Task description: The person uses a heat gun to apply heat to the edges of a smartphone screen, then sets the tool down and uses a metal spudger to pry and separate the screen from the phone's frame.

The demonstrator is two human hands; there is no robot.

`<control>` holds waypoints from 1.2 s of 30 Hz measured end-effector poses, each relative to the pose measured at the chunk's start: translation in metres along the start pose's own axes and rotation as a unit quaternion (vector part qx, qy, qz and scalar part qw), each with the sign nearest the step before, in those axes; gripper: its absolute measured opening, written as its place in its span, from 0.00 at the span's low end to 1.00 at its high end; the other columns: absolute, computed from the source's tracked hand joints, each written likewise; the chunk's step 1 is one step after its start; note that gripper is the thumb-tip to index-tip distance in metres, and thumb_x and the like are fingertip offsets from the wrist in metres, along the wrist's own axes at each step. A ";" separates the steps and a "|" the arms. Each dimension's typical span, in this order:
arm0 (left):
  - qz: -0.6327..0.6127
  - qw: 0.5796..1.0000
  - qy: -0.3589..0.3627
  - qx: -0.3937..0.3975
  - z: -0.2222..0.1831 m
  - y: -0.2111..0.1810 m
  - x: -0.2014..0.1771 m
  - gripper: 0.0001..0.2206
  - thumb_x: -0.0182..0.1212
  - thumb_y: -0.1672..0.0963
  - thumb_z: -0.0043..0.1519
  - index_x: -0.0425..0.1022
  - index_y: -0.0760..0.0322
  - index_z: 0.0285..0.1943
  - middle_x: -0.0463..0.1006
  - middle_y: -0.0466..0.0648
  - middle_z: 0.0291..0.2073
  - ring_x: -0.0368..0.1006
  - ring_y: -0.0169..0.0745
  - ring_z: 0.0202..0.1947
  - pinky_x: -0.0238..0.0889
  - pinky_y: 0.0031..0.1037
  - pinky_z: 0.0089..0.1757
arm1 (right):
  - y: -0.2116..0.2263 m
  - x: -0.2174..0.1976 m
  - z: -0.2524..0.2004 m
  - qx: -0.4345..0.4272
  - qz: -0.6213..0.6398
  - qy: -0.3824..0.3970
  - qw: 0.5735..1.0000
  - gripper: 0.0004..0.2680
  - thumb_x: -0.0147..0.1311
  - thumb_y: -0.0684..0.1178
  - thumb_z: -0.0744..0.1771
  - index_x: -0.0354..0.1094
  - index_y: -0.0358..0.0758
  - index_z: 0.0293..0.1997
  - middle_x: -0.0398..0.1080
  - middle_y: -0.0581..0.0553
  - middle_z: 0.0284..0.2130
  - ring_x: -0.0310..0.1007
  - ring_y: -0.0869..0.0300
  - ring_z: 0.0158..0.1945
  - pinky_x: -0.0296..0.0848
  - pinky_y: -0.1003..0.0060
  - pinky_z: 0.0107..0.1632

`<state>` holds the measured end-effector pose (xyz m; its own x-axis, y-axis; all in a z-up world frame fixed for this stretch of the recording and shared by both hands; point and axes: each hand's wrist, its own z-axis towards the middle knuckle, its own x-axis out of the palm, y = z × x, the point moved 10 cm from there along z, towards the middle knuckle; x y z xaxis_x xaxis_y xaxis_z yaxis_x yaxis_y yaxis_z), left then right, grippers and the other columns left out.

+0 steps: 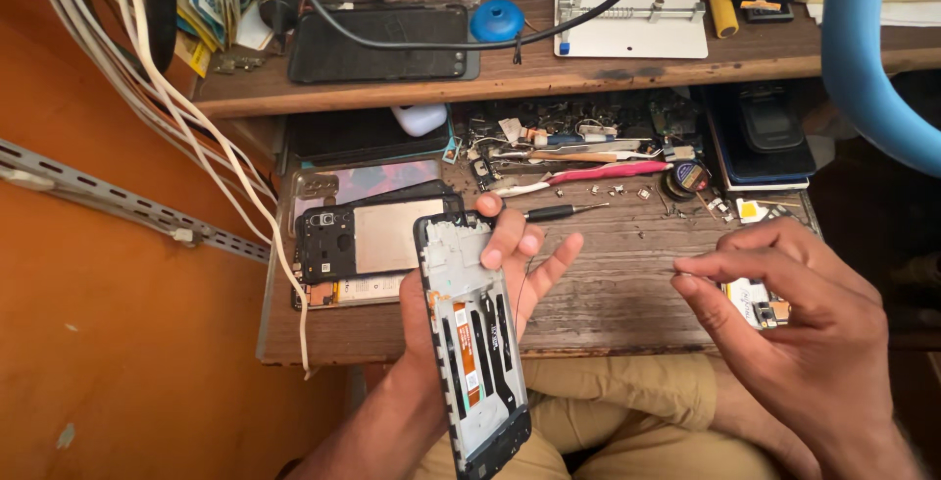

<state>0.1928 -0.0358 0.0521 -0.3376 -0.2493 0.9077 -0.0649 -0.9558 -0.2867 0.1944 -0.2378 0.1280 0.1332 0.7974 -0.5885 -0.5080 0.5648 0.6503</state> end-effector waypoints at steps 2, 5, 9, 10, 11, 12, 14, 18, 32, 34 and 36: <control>0.002 1.000 -0.019 -0.003 -0.001 0.001 -0.003 0.17 0.59 0.49 0.66 0.64 0.54 0.58 0.65 0.38 0.36 0.65 0.37 0.55 0.45 0.52 0.75 | 0.000 -0.001 -0.001 0.001 -0.005 0.000 1.000 0.08 0.67 0.39 0.61 0.77 0.37 0.42 0.73 0.47 0.34 0.73 0.63 0.40 0.70 0.71 0.42; 0.014 1.000 -0.013 0.000 0.000 0.000 0.000 0.16 0.58 0.50 0.65 0.64 0.55 0.58 0.66 0.39 0.37 0.66 0.38 0.57 0.46 0.53 0.74 | 0.000 -0.003 -0.002 0.005 -0.013 -0.002 1.000 0.08 0.67 0.38 0.61 0.77 0.36 0.42 0.73 0.46 0.34 0.73 0.62 0.42 0.70 0.71 0.43; 0.071 0.997 -0.032 -0.009 -0.009 0.000 0.001 0.11 0.54 0.54 0.71 0.65 0.60 0.58 0.70 0.44 0.37 0.69 0.43 0.57 0.51 0.56 0.71 | -0.006 -0.011 -0.011 0.044 0.004 -0.005 0.999 0.08 0.65 0.36 0.62 0.77 0.33 0.43 0.73 0.41 0.38 0.74 0.60 0.43 0.72 0.69 0.45; 0.093 0.994 -0.054 -0.020 -0.016 0.001 -0.002 0.09 0.53 0.55 0.74 0.65 0.62 0.58 0.71 0.46 0.37 0.70 0.46 0.56 0.54 0.57 0.70 | -0.010 -0.012 -0.016 0.057 0.014 -0.004 0.998 0.08 0.64 0.36 0.62 0.76 0.32 0.44 0.72 0.39 0.40 0.74 0.59 0.44 0.73 0.68 0.46; 0.107 0.985 -0.123 -0.054 -0.028 0.008 -0.015 0.09 0.51 0.55 0.73 0.64 0.63 0.57 0.75 0.51 0.39 0.71 0.48 0.50 0.57 0.54 0.61 | -0.013 -0.013 -0.021 0.069 0.071 -0.010 0.995 0.07 0.62 0.36 0.62 0.75 0.32 0.43 0.73 0.39 0.40 0.75 0.59 0.45 0.74 0.67 0.48; 0.121 0.970 -0.192 -0.088 -0.046 0.015 -0.027 0.09 0.49 0.55 0.72 0.64 0.64 0.57 0.78 0.56 0.41 0.72 0.49 0.45 0.60 0.50 0.52 | -0.018 -0.012 -0.028 0.081 0.128 -0.017 0.988 0.06 0.60 0.35 0.63 0.73 0.32 0.42 0.74 0.40 0.40 0.76 0.59 0.47 0.76 0.67 0.51; 0.243 0.936 -0.234 -0.104 -0.075 0.023 -0.034 0.09 0.49 0.56 0.72 0.65 0.66 0.57 0.80 0.58 0.44 0.72 0.46 0.42 0.63 0.40 0.46 | -0.029 -0.007 -0.047 0.114 0.234 -0.009 0.965 0.06 0.57 0.34 0.64 0.73 0.31 0.42 0.76 0.39 0.40 0.80 0.56 0.48 0.79 0.65 0.51; 0.388 0.879 -0.247 -0.123 -0.118 0.047 -0.042 0.12 0.52 0.56 0.69 0.68 0.66 0.58 0.80 0.49 0.40 0.72 0.33 0.40 0.66 0.26 0.45 | -0.042 0.015 -0.087 0.165 0.332 0.041 0.928 0.08 0.58 0.31 0.64 0.77 0.28 0.45 0.77 0.36 0.38 0.84 0.53 0.44 0.82 0.62 0.47; 0.653 0.742 -0.144 -0.052 -0.119 0.034 0.004 0.09 0.56 0.57 0.68 0.77 0.66 0.53 0.85 0.51 0.38 0.86 0.42 0.46 0.57 0.47 0.68 | 0.000 0.029 -0.090 0.040 0.100 0.088 0.990 0.12 0.69 0.36 0.59 0.78 0.35 0.44 0.78 0.47 0.31 0.73 0.63 0.37 0.69 0.73 0.39; 0.663 0.734 -0.144 -0.040 -0.118 0.032 0.009 0.09 0.56 0.57 0.68 0.76 0.66 0.53 0.85 0.51 0.39 0.86 0.43 0.47 0.58 0.47 0.69 | 0.001 0.030 -0.089 0.028 0.094 0.089 0.991 0.12 0.69 0.36 0.58 0.79 0.35 0.43 0.77 0.48 0.30 0.72 0.64 0.36 0.68 0.73 0.38; 0.669 0.726 -0.151 -0.049 -0.115 0.031 0.009 0.08 0.57 0.57 0.68 0.77 0.65 0.53 0.86 0.51 0.40 0.87 0.43 0.48 0.58 0.46 0.69 | 0.000 0.032 -0.088 0.037 0.099 0.088 0.990 0.12 0.69 0.36 0.58 0.79 0.35 0.43 0.77 0.48 0.30 0.73 0.64 0.36 0.69 0.74 0.37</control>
<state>0.0796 -0.0497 0.0157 0.0607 -0.9812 -0.1831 0.0595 0.1867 -0.9806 0.1241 -0.2314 0.0672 -0.1164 0.8485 -0.5163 -0.4441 0.4204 0.7912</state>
